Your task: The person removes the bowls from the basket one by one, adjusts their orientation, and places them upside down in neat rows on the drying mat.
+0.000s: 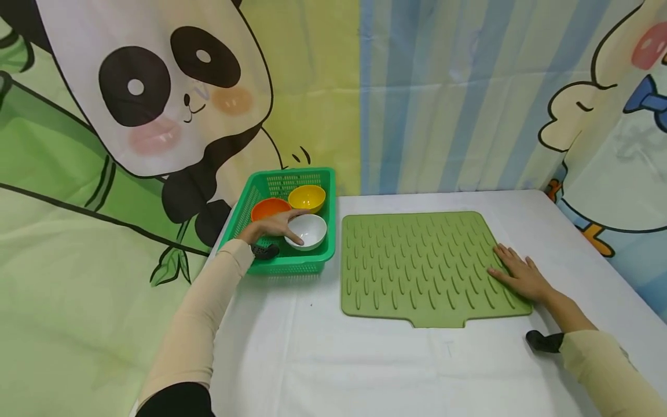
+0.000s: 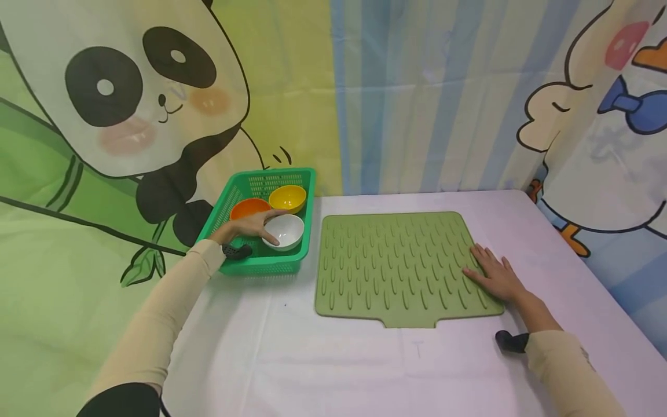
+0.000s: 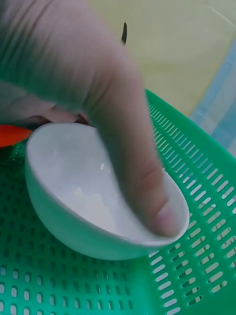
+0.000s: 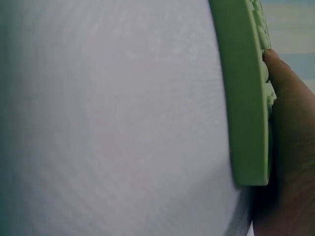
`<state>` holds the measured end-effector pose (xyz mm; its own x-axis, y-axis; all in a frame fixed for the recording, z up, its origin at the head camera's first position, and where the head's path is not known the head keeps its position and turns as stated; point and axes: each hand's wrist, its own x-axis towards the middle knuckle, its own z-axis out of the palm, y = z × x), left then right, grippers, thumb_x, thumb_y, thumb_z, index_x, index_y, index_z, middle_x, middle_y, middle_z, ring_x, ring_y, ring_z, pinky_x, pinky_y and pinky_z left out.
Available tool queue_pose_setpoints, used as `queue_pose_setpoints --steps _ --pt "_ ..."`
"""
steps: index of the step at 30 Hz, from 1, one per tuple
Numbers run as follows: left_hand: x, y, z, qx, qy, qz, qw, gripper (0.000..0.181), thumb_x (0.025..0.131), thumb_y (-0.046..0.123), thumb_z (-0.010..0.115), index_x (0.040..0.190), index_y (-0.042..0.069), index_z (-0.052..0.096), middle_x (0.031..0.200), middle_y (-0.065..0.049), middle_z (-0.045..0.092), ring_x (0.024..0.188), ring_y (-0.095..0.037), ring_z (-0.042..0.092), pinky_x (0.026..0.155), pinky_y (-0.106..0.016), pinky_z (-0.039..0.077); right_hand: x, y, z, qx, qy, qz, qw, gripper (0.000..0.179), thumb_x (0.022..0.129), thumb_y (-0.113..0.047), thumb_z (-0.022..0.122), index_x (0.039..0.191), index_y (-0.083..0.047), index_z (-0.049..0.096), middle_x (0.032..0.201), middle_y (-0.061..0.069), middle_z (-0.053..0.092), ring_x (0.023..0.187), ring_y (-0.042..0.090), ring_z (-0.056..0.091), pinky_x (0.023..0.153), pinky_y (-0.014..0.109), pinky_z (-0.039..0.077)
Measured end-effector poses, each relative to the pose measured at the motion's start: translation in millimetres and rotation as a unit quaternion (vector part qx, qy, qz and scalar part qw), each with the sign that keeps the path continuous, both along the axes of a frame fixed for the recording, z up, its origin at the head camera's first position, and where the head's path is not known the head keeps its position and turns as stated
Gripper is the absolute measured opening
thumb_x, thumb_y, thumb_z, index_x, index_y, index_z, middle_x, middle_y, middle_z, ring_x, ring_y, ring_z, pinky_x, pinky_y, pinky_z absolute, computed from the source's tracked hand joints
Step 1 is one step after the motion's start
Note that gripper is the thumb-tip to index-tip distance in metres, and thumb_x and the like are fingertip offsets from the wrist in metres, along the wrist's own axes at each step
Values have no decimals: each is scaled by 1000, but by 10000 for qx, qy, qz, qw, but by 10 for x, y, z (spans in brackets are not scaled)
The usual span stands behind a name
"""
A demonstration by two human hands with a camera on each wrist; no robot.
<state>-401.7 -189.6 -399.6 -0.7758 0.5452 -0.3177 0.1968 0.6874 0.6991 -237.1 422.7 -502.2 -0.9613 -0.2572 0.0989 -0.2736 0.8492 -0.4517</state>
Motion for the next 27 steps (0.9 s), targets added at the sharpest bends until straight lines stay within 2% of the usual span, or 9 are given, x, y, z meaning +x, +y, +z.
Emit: queue_pose_setpoints --steps 5,13,17,27 --pt "-6 9 -23 -51 -207 -93 9997 101 65 25 85 147 24 25 149 -9 18 125 -33 26 102 -57 25 16 -10 -7 1 -4 -35 10000 73 96 -37 47 146 3 11 148 28 7 135 45 0 99 65 -9" --pt "-24 30 -28 -70 -158 -280 9995 105 62 21 86 147 26 24 148 -6 21 126 -31 24 104 -57 21 35 -20 -15 34 -11 -124 9999 74 95 -37 47 145 4 12 148 29 8 134 46 2 99 65 -7" --pt "-24 25 -35 -99 -147 -261 9995 106 61 22 87 147 26 25 148 -5 21 126 -30 24 104 -57 20 36 -27 -28 47 -4 -126 9999 74 95 -37 47 145 4 12 148 29 8 134 46 2 100 65 -7" --pt "18 32 16 -161 16 -216 9996 108 58 25 88 147 21 26 148 -9 21 123 -34 28 100 -56 29 15 -35 -21 77 40 -93 9999 74 95 -37 47 146 3 11 148 28 7 135 46 2 100 65 -7"
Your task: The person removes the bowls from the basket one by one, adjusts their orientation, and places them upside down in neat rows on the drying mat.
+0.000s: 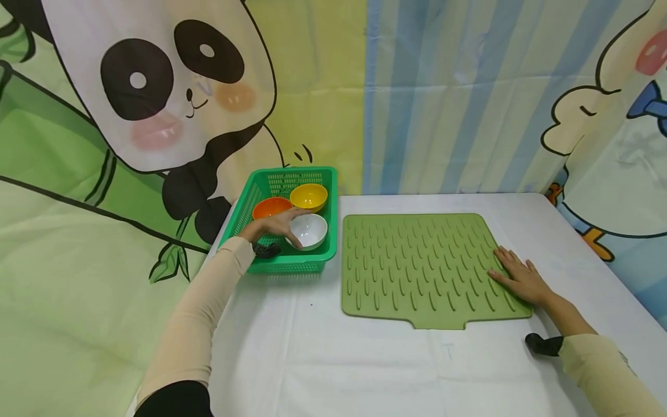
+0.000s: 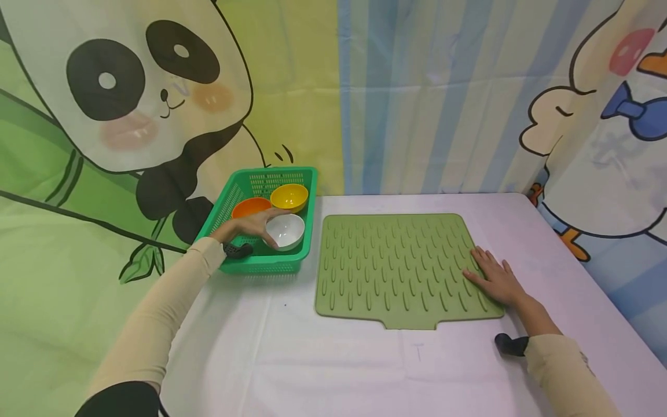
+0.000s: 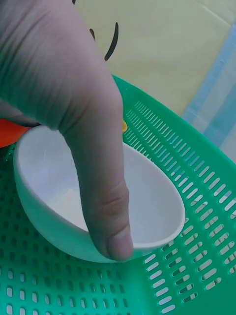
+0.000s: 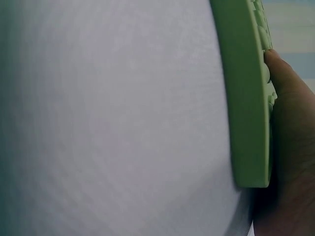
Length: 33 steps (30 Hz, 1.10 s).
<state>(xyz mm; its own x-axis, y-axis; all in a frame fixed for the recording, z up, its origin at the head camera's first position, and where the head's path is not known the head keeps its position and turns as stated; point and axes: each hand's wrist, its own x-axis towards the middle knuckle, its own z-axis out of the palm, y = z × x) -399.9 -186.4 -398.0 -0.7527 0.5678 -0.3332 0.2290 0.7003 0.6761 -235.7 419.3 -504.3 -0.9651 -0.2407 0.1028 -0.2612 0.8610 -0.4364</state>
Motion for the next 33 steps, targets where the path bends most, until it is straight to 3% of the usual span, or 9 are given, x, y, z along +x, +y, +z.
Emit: queue_pose_setpoints --steps 14,25,33 --pt "-20 61 -8 -614 275 -245 9974 112 61 41 85 149 22 18 154 -8 0 135 -33 9 104 -61 15 24 -11 0 -31 -6 -19 10000 74 95 -36 47 145 4 12 149 27 6 135 45 2 100 65 -8" --pt "-3 90 -2 -686 355 -297 9966 111 61 41 85 149 27 19 153 -5 5 135 -30 13 104 -59 17 29 -25 21 -28 20 -16 10000 74 95 -37 47 146 3 12 149 27 7 135 45 2 100 65 -7" --pt "-45 67 -40 -462 344 -209 9981 109 60 42 85 147 21 25 150 -9 14 127 -31 23 103 -56 24 25 -33 42 14 -3 -19 10000 74 95 -36 47 145 4 11 149 28 7 135 45 2 100 65 -7"
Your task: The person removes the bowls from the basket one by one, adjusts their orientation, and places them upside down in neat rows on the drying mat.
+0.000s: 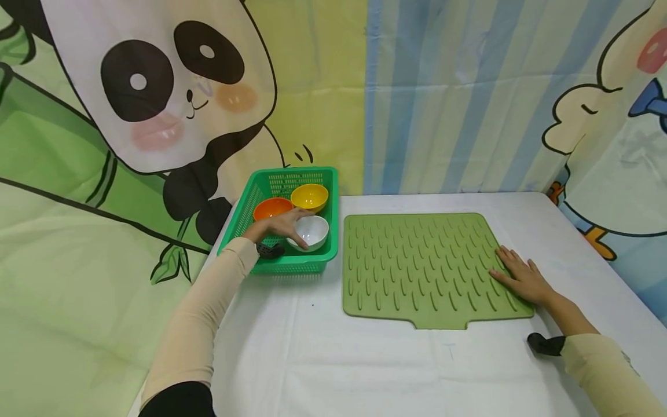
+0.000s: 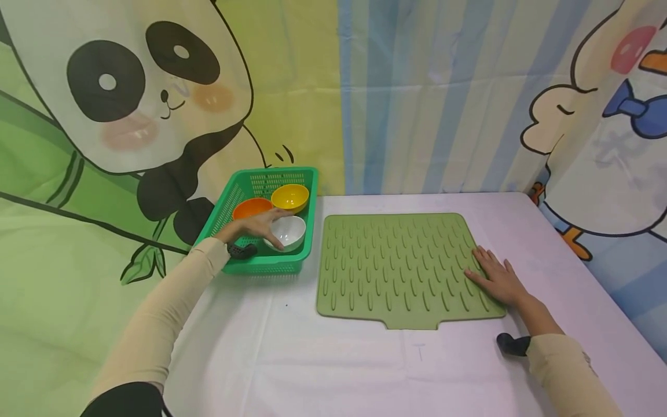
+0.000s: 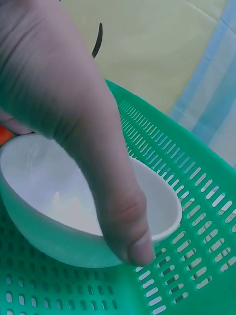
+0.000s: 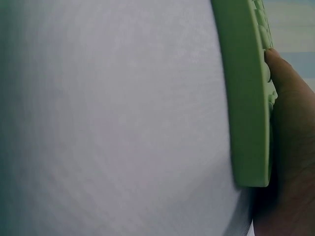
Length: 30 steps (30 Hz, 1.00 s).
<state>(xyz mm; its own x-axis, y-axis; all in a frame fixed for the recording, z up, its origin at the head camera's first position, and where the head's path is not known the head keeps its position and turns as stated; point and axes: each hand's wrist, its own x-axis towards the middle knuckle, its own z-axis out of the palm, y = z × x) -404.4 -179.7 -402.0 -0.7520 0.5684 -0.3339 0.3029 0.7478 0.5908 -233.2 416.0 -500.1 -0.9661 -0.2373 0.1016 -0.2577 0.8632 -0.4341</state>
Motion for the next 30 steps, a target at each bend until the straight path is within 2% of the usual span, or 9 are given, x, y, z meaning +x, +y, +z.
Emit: queue_pose_setpoints --steps 4,8,12,16,19,23,26,30 --pt "28 -17 33 202 205 -45 9996 105 61 42 85 145 13 29 144 -11 27 119 -30 33 99 -50 34 -4 -2 -10 -30 17 40 10000 73 95 -36 47 145 4 11 149 28 7 135 45 1 100 65 -7" --pt "51 -42 152 503 546 -36 9972 99 63 38 84 141 5 32 135 -14 37 113 -31 40 92 -44 42 -20 -5 -8 -48 24 33 10000 73 95 -36 48 145 4 12 149 27 7 135 44 1 100 64 -8" --pt "77 -58 365 1121 396 196 9927 96 65 28 85 140 4 30 135 -14 35 119 -32 40 89 -41 45 -28 -4 17 -29 -13 42 10000 74 95 -37 47 145 4 11 149 27 6 135 44 1 100 64 -7" --pt "141 -38 622 1949 97 335 9802 93 67 16 84 140 6 26 140 -12 28 128 -29 36 91 -42 45 -20 6 53 -37 -40 58 10000 74 96 -36 46 145 6 11 148 29 6 134 45 1 99 66 -6" --pt "205 -5 786 2581 55 315 9656 92 68 9 82 140 7 24 144 -11 28 130 -25 34 89 -43 46 -18 17 58 -27 -38 63 10000 74 96 -36 46 145 6 11 148 29 6 135 45 1 99 66 -6" --pt "327 98 936 3362 372 182 9409 92 68 8 81 141 8 25 145 -8 29 131 -21 34 93 -41 44 -19 36 49 -52 -134 76 9999 74 96 -37 46 145 6 10 148 29 5 134 46 0 99 66 -7" --pt "482 230 1012 4021 570 67 9138 96 66 10 84 142 5 26 144 -11 28 131 -23 34 100 -38 37 -29 42 67 -152 -291 105 9994 75 96 -37 46 145 6 8 148 30 4 134 46 -1 98 67 -8" --pt "721 434 1033 4869 622 -90 8712 105 59 22 88 140 -2 25 142 -17 28 131 -28 34 105 -40 29 -64 15 182 -385 -755 174 9962 77 96 -37 46 144 8 7 147 32 1 133 47 -4 97 68 -9"
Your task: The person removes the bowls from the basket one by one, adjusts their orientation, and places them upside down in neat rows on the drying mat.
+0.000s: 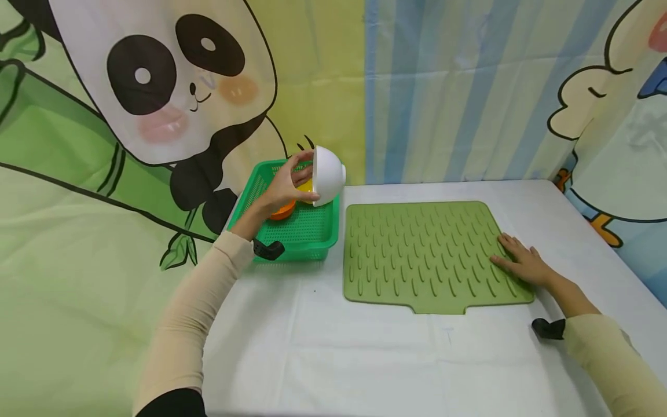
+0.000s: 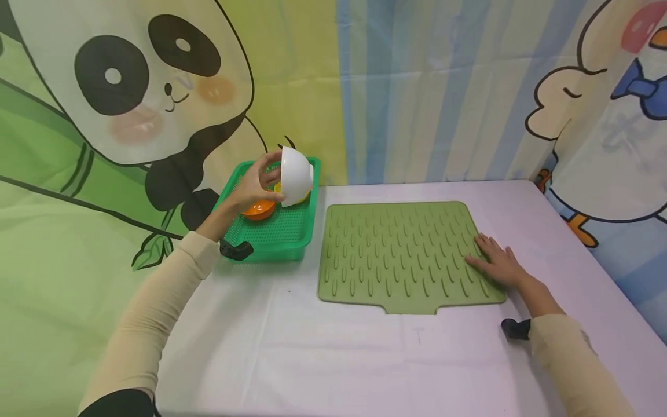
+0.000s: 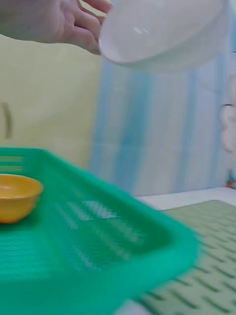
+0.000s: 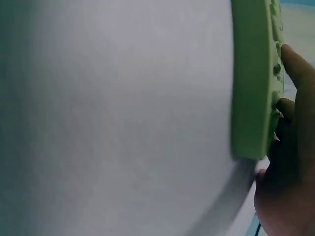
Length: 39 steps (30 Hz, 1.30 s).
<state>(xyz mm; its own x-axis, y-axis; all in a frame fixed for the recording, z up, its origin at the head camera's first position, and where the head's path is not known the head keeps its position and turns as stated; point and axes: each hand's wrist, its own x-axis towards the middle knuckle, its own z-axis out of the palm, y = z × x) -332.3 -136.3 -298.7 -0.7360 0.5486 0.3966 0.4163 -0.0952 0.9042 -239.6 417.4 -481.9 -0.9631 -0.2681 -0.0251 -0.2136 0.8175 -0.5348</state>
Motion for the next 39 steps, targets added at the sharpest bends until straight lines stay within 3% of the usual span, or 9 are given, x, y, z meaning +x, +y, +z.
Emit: queue_pose_setpoints --steps 5,10,18,26,30,32,34,37,39 --pt "248 293 -71 653 236 -310 9971 111 56 31 88 139 -1 21 140 -16 27 131 -31 33 104 -41 31 -36 -56 253 -5 -736 -151 9972 76 97 -43 41 142 11 10 143 38 6 127 56 8 96 70 9" --pt "467 530 -148 912 376 -736 9924 114 57 33 88 139 1 16 140 -12 23 128 -30 35 104 -42 31 -63 -199 547 412 -504 -443 9969 70 99 -43 34 134 18 29 129 44 30 113 59 32 86 67 33" --pt "707 781 -320 1003 482 -1473 9828 113 60 32 87 139 2 13 142 -13 18 129 -27 31 106 -44 26 -8 -554 744 37 -461 -746 9961 71 98 -47 35 131 16 38 129 39 37 114 54 37 88 63 36" --pt "806 926 -370 988 475 -1655 9801 115 59 34 87 139 1 12 143 -15 18 127 -29 31 106 -47 26 54 -729 733 -162 -560 -899 9942 72 97 -49 34 132 13 40 125 35 45 113 51 41 87 61 37" --pt "829 992 -336 1039 599 -1709 9780 115 59 35 87 139 0 11 143 -14 18 129 -30 29 106 -47 26 89 -932 767 -1201 -885 -775 9858 72 97 -51 33 135 10 37 127 32 46 116 46 44 94 58 35" --pt "840 1036 -317 1083 658 -1751 9764 115 59 34 87 138 0 11 143 -13 18 129 -29 29 106 -47 26 119 -1129 791 -2104 -1168 -499 9693 69 98 -49 33 137 8 35 131 30 43 119 44 43 98 55 33" --pt "853 1084 -295 1141 680 -1820 9743 114 60 34 87 138 0 11 142 -13 18 128 -30 29 105 -48 27 172 -1370 830 -3138 -1614 -114 9356 67 99 -46 31 139 8 30 136 30 38 121 42 41 101 51 32" --pt "872 1143 -271 1163 688 -1873 9730 113 60 34 86 137 0 11 141 -12 19 128 -29 29 105 -48 27 297 -1751 924 -4585 -2487 348 8525 70 99 -48 26 142 7 21 138 28 36 122 38 42 102 47 32" --pt "886 1171 -256 1149 707 -1900 9725 114 60 35 86 137 -1 10 141 -13 18 128 -30 29 105 -48 27 405 -1965 1000 -5504 -3091 579 7734 72 98 -50 25 144 5 14 136 25 39 122 36 43 103 45 31"
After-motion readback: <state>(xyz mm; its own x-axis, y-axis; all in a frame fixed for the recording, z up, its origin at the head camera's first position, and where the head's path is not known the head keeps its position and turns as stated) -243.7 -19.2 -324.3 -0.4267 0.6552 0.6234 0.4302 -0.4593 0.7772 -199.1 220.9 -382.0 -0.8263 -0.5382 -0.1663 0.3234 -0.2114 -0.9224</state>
